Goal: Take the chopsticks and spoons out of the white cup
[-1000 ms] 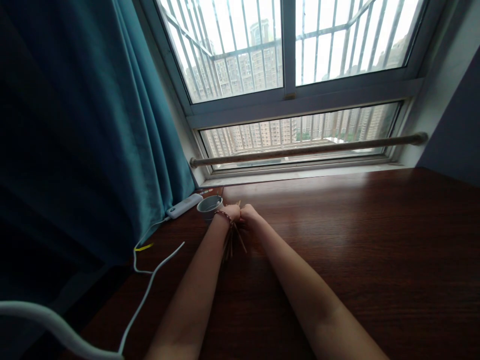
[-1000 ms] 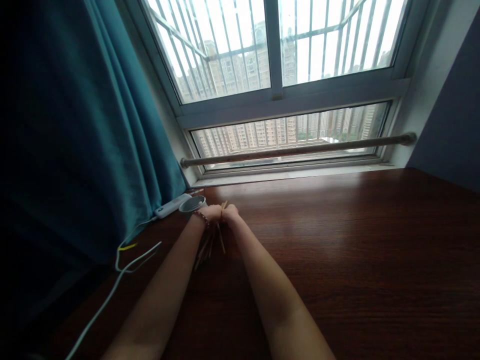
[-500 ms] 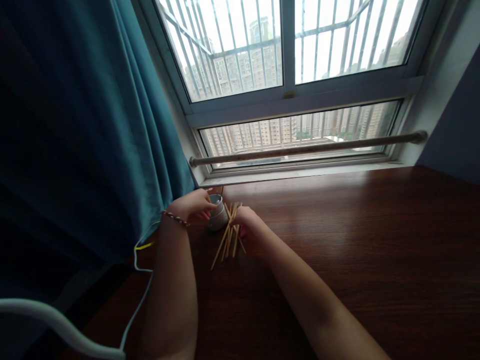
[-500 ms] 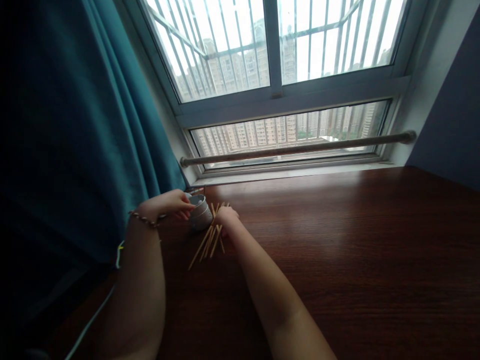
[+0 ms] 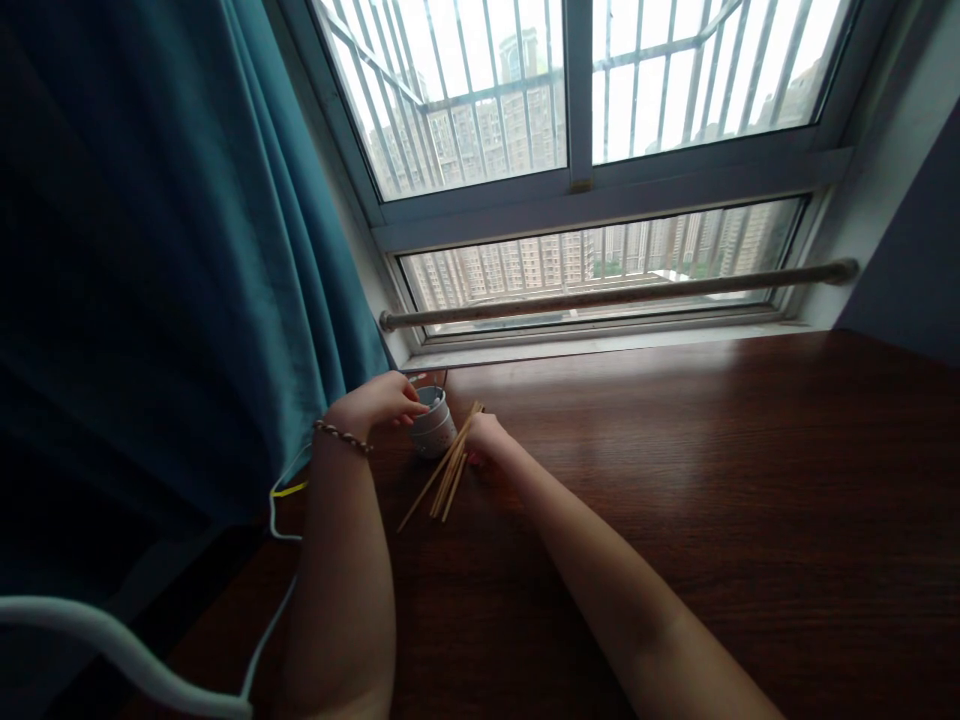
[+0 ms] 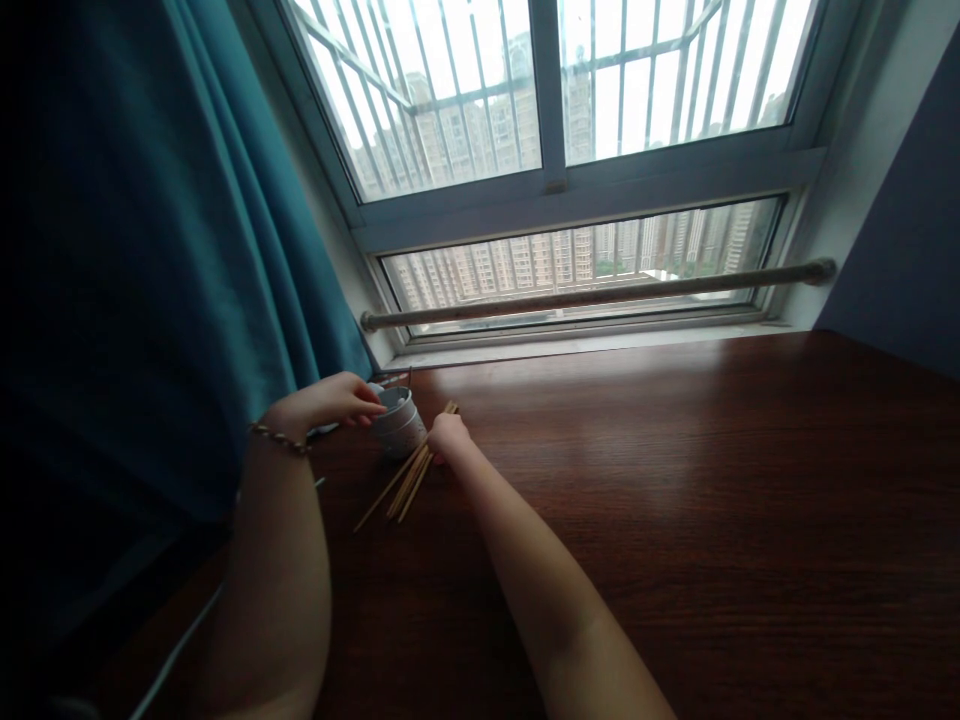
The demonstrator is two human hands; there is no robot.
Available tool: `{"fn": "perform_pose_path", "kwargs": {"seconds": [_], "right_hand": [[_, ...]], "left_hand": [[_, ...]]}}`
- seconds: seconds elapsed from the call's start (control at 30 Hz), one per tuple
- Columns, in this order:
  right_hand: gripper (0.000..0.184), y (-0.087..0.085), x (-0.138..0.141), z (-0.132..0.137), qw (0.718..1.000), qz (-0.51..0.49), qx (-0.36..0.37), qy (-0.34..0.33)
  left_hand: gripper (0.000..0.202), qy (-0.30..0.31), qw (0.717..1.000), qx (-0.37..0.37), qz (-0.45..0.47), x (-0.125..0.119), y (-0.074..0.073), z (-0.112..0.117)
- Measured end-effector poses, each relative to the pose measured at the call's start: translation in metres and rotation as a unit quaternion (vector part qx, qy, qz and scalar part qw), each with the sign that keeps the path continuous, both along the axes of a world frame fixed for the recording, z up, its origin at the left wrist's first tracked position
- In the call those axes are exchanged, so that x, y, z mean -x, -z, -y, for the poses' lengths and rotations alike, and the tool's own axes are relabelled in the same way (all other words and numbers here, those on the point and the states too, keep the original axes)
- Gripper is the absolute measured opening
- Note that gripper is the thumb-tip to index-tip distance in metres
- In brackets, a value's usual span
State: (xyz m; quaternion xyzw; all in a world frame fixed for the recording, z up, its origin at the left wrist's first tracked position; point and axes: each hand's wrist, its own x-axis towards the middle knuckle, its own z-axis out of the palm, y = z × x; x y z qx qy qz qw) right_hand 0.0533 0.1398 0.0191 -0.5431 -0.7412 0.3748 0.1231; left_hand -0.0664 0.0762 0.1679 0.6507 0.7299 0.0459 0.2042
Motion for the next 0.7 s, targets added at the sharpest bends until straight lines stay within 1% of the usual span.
{"fn": "perform_pose_path", "kwargs": {"seconds": [0.03, 0.1, 0.2, 0.27, 0.33, 0.4, 0.47, 0.53, 0.57, 0.63, 0.7], "right_hand": [[0.023, 0.001, -0.002, 0.001, 1.0, -0.003, 0.003, -0.003], [0.025, -0.001, -0.006, 0.004, 1.0, -0.006, -0.021, -0.004], [0.031, -0.014, -0.013, 0.01, 0.996, 0.002, -0.09, 0.013], [0.028, -0.026, -0.015, 0.012, 0.989, -0.014, -0.145, 0.019], [0.022, -0.035, -0.015, 0.011, 0.971, -0.068, -0.228, 0.017], [0.019, -0.041, -0.014, 0.008, 0.938, -0.149, -0.314, 0.008], [0.017, -0.043, -0.011, 0.005, 0.903, -0.229, -0.365, -0.008], [0.02, -0.043, -0.008, 0.002, 0.879, -0.289, -0.377, -0.025], [0.024, -0.042, -0.007, 0.002, 0.876, -0.306, -0.372, -0.034], [0.032, -0.041, -0.006, 0.002, 0.88, -0.318, -0.35, -0.049], [0.038, -0.041, -0.005, 0.003, 0.892, -0.309, -0.325, -0.059]], "left_hand": [[0.02, 0.011, 1.0, -0.017, -0.019, 0.0, 0.001, -0.002], [0.022, 0.029, 0.996, -0.054, -0.063, -0.002, 0.003, -0.005], [0.025, 0.032, 0.987, -0.098, -0.121, -0.005, 0.006, -0.011], [0.028, 0.025, 0.979, -0.127, -0.155, -0.007, 0.008, -0.015], [0.031, 0.017, 0.971, -0.157, -0.177, -0.008, 0.011, -0.019], [0.034, 0.012, 0.965, -0.185, -0.187, -0.009, 0.012, -0.022], [0.034, 0.009, 0.963, -0.2, -0.178, -0.01, 0.014, -0.024], [0.033, 0.002, 0.963, -0.209, -0.173, -0.011, 0.014, -0.024], [0.032, -0.003, 0.962, -0.213, -0.172, -0.011, 0.014, -0.024], [0.03, -0.015, 0.959, -0.223, -0.173, -0.012, 0.014, -0.022], [0.029, -0.03, 0.957, -0.229, -0.176, -0.012, 0.014, -0.021]]}}
